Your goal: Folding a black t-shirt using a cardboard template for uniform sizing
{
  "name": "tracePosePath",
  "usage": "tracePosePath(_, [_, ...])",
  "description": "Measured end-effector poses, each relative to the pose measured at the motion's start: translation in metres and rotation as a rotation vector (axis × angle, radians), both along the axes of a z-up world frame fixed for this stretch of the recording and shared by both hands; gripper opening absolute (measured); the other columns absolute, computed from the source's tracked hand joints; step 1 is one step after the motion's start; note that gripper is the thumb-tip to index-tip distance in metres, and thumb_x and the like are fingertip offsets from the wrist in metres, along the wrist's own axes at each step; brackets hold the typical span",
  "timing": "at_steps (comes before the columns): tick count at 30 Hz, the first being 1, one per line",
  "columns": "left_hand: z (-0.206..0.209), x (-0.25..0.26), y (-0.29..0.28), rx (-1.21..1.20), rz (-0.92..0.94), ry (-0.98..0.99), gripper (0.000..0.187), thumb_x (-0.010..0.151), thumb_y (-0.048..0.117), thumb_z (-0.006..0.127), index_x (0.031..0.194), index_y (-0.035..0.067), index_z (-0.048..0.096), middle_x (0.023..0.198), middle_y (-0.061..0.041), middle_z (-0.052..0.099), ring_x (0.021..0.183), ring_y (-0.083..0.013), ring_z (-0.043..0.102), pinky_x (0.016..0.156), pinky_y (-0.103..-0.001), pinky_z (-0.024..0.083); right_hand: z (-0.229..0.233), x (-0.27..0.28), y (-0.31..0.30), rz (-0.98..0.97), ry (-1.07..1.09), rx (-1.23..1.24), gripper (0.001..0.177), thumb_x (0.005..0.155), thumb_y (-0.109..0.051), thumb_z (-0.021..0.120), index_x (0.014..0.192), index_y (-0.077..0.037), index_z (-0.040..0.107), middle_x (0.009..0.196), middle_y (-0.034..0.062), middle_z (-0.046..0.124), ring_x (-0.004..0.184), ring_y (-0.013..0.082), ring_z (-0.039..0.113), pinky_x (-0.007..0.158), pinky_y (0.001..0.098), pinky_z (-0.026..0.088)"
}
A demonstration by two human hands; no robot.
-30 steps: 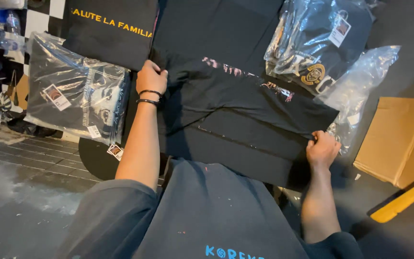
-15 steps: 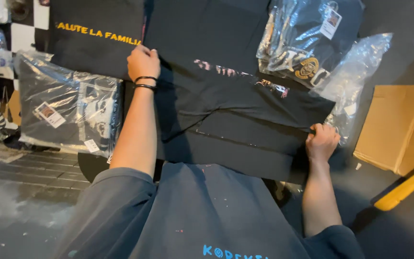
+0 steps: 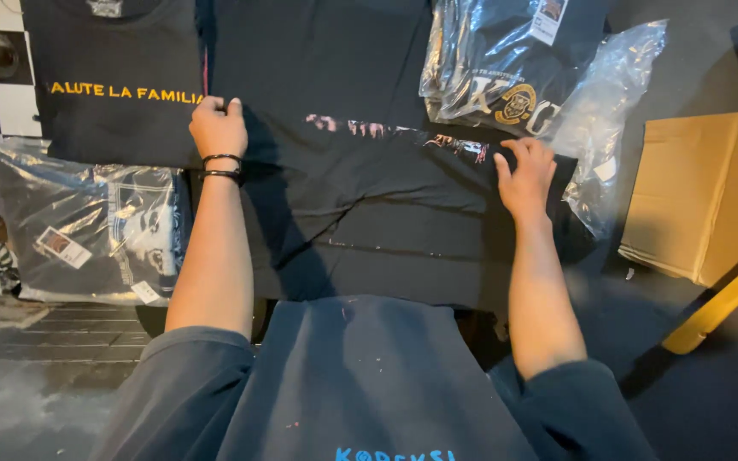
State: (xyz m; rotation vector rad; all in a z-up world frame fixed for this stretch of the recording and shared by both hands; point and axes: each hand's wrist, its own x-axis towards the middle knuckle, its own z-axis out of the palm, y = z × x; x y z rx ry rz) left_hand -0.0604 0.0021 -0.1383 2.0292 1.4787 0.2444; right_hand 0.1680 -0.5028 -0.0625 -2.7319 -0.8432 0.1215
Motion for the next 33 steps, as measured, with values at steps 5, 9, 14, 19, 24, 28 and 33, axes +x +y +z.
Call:
tracePosePath(5, [0.029, 0.002, -0.02, 0.197, -0.087, 0.018, 0.02, 0.098, 0.024, 0.068, 0.112, 0.009, 0.071, 0.095, -0.019, 0.077, 0.093, -0.0399, 0.074, 0.079, -0.056, 0.059, -0.033, 0.031, -0.007, -0.048, -0.055, 0.023, 0.013, 0.099, -0.022, 0.078, 0.102, -0.023, 0.066, 0.102, -0.0008, 0.052, 0.106, 0.0316, 0.051, 0.093, 0.0453, 0.038])
tracePosePath(9, [0.063, 0.007, -0.041, 0.352, -0.126, 0.106, 0.022, 0.102, 0.026, 0.068, 0.115, 0.013, 0.055, 0.099, -0.013, 0.073, 0.086, -0.0396, 0.074, 0.074, -0.056, 0.061, -0.037, 0.027, -0.011, -0.036, -0.176, 0.041, 0.017, 0.101, -0.027, 0.08, 0.103, -0.021, 0.063, 0.099, -0.0053, 0.052, 0.103, 0.0248, 0.049, 0.091, 0.0396, 0.034])
tracePosePath(14, [0.06, 0.007, -0.061, 0.651, -0.172, 0.005, 0.041, 0.103, 0.03, 0.069, 0.135, 0.013, 0.051, 0.116, -0.01, 0.058, 0.108, -0.0356, 0.064, 0.082, -0.052, 0.058, -0.021, -0.019, 0.006, -0.077, -0.362, 0.096, 0.031, 0.099, -0.024, 0.075, 0.126, -0.012, 0.063, 0.119, 0.015, 0.06, 0.113, 0.0391, 0.054, 0.099, 0.0523, 0.035])
tracePosePath(19, [0.105, 0.052, -0.164, 0.562, -0.633, -0.213, 0.04, 0.084, 0.016, 0.082, 0.12, 0.001, 0.071, 0.117, -0.025, 0.065, 0.111, -0.0475, 0.06, 0.088, -0.058, 0.049, -0.007, -0.054, 0.026, -0.063, -0.237, 0.173, 0.05, 0.096, -0.013, 0.074, 0.142, -0.004, 0.057, 0.138, 0.0249, 0.058, 0.13, 0.0454, 0.05, 0.108, 0.0558, 0.031])
tracePosePath(24, [0.095, 0.048, -0.197, 0.239, -0.806, 0.176, 0.075, 0.101, 0.045, 0.067, 0.163, 0.014, 0.039, 0.17, -0.019, 0.025, 0.158, -0.0355, 0.017, 0.123, -0.063, 0.012, -0.008, -0.028, -0.02, -0.063, 0.081, -0.084, 0.061, 0.113, -0.03, 0.052, 0.167, -0.018, 0.028, 0.172, 0.016, 0.017, 0.158, 0.0369, 0.014, 0.125, 0.062, 0.014])
tracePosePath(28, [0.081, 0.047, -0.195, 0.216, -0.85, 0.249, 0.081, 0.1, 0.053, 0.063, 0.166, 0.019, 0.03, 0.172, -0.016, 0.018, 0.159, -0.0338, 0.012, 0.125, -0.065, 0.009, -0.01, -0.021, -0.039, -0.004, 0.097, -0.04, 0.058, 0.115, -0.027, 0.048, 0.168, -0.016, 0.026, 0.172, 0.0175, 0.016, 0.158, 0.0373, 0.013, 0.125, 0.0614, 0.013])
tracePosePath(33, [0.09, 0.051, -0.228, 0.33, -0.744, 0.254, 0.085, 0.097, 0.036, 0.079, 0.162, 0.004, 0.034, 0.167, -0.027, 0.022, 0.156, -0.0404, 0.014, 0.12, -0.072, 0.016, -0.009, -0.037, -0.067, -0.114, -0.062, 0.298, 0.054, 0.109, -0.011, 0.059, 0.16, -0.009, 0.042, 0.162, 0.0166, 0.04, 0.15, 0.0351, 0.037, 0.122, 0.0573, 0.024])
